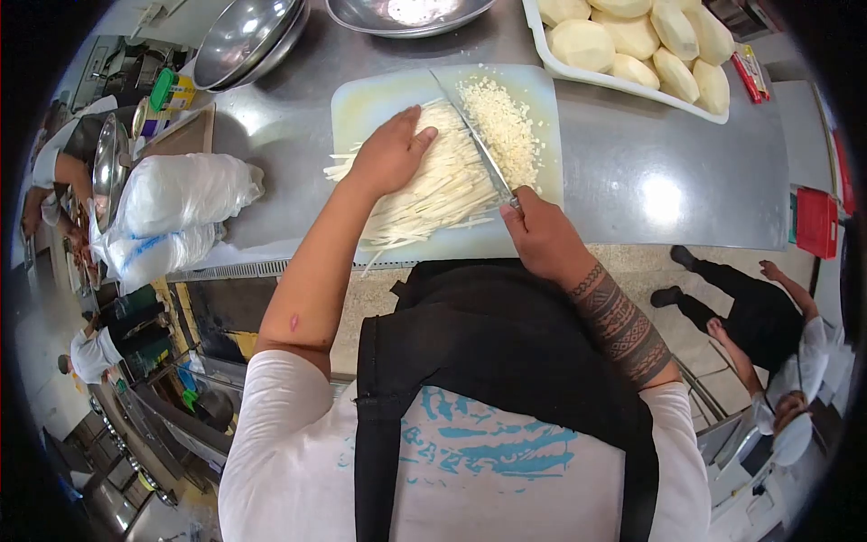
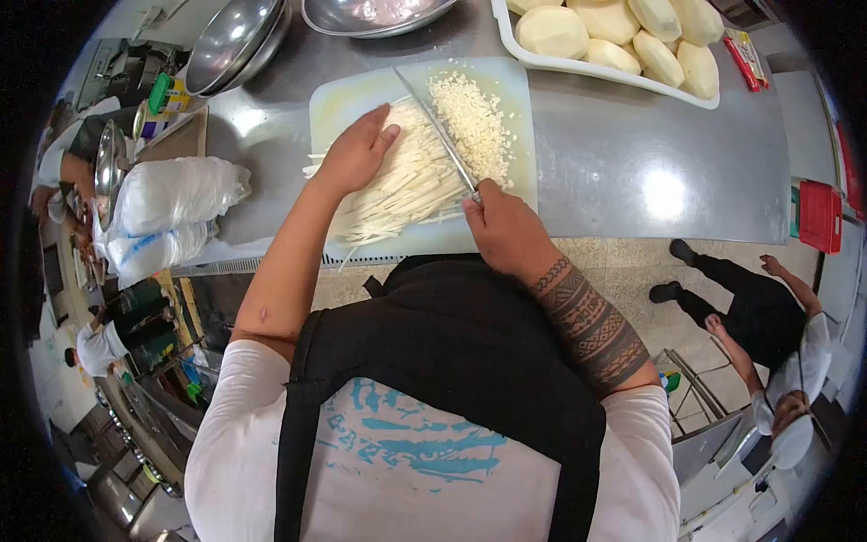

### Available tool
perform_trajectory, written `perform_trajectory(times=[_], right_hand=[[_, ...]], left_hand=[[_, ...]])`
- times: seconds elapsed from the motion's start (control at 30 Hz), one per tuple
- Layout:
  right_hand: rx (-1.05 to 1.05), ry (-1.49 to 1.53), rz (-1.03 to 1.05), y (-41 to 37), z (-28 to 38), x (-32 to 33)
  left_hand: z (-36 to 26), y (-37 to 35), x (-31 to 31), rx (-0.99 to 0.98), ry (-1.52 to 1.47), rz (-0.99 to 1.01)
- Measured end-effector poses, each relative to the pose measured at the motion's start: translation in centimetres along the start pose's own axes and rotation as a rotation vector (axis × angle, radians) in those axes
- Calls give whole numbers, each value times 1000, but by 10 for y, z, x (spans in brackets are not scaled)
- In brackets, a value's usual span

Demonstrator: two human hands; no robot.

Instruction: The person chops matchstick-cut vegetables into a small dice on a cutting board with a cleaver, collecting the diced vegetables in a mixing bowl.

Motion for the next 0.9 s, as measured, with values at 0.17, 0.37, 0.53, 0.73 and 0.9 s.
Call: perform_trajectory(times=[0.17,0.37,0.53,0.73,0.9], right_hand=[[-41,-7,68,13,2,18],[-50,-19,100,26,0,12],[10,1,99,32,-5,16],[27,-115,78,19,3,30],[15,-121,87,0,21,44]], left_hand=[[1,20,16,156,-78,85],[9,52,-10,12,130,-214],[-8,41,-22,-5,102,-175],[-38,37,-24,61,238,-165],[-33,36,-26,-2,285,-196]])
Point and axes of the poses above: each hand's wrist, its own y-axis towards the middle knuckle, its own x-axis out of the back of the hand, z = x × y, the point moved 2 cm from there along y, towards the middle knuckle, and after that the axes turned 11 degrees about -x, right-handed, at the moved point
